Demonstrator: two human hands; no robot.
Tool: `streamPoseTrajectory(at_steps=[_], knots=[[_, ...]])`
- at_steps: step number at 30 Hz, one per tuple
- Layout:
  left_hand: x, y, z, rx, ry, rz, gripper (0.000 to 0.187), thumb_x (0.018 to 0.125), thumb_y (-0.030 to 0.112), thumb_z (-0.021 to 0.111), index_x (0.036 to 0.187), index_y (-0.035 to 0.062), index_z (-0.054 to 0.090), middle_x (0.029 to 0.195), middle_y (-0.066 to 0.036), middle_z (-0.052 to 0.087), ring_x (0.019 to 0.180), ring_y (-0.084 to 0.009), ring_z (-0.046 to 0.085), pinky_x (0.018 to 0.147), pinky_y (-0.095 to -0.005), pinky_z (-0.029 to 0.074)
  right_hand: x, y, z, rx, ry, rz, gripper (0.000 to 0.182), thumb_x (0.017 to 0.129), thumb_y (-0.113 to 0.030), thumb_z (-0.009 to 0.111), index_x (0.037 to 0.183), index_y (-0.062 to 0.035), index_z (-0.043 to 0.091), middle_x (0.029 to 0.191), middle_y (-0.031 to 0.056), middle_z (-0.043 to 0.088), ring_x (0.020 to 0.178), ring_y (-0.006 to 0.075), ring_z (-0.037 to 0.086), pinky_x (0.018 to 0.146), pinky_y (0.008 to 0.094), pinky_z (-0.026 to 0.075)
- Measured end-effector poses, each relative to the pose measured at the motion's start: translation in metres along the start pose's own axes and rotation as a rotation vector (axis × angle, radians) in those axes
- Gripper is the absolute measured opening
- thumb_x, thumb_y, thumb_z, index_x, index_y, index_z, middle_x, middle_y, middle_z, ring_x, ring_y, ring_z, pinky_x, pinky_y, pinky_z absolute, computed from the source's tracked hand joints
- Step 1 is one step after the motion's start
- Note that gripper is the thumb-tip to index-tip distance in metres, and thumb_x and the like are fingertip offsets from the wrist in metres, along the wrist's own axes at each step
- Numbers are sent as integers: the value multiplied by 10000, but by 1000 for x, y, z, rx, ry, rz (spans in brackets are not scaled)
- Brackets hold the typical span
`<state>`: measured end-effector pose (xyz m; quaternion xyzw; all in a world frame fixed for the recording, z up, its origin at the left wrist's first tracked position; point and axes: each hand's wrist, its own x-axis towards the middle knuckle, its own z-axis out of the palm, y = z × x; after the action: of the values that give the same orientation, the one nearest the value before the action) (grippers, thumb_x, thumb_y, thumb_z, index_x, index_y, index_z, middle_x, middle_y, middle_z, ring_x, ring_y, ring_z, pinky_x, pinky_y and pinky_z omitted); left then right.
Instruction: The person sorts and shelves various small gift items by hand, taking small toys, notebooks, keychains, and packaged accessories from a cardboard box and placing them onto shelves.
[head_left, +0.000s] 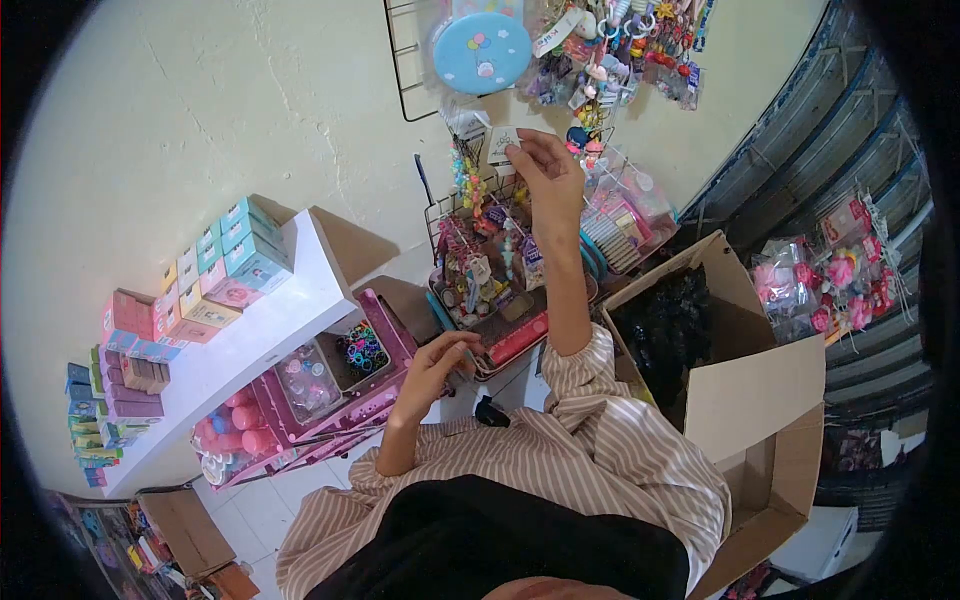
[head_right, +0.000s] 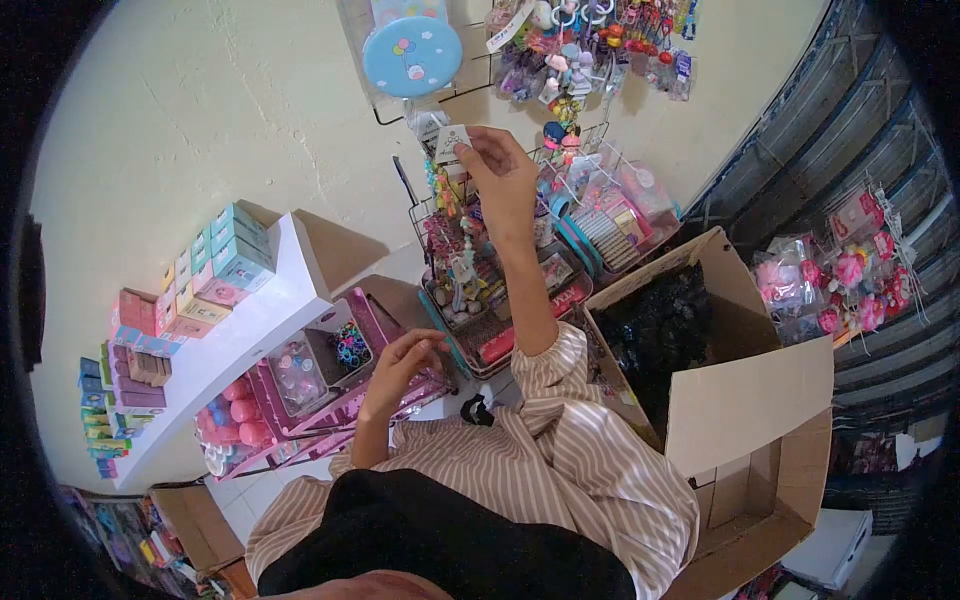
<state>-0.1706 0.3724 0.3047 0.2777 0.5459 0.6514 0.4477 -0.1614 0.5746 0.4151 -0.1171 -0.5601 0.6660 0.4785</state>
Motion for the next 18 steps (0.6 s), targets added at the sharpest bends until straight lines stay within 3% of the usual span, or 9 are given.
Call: streamPoseTrajectory(at_steps=[5,7,18], knots=[[0,-4,-2,-25,3,7,241,820,163,421,972,-9,494,864,-69,551,672,-88,478,637,-214,400,1,-3,3,-11,-23,-10,207,704,-24,570,902,14,526,816,53,543,748,93,502,642,206,411],[-2,-3,-2,-28,11,2,240,820,163,422,972,-9,493,864,-68,550,672,-90,477,637,-214,400,3,0,5,-36,-24,-72,196,721,-16,547,908,24,507,794,67,555,682,87,516,548,200,416],[-5,-12,-4,-36,30,32,235,822,169,415,962,-2,495,855,-49,550,671,-86,473,644,-219,380,5,7,0,8,24,-24,188,725,-34,547,905,13,514,772,50,551,661,87,514,517,203,425]])
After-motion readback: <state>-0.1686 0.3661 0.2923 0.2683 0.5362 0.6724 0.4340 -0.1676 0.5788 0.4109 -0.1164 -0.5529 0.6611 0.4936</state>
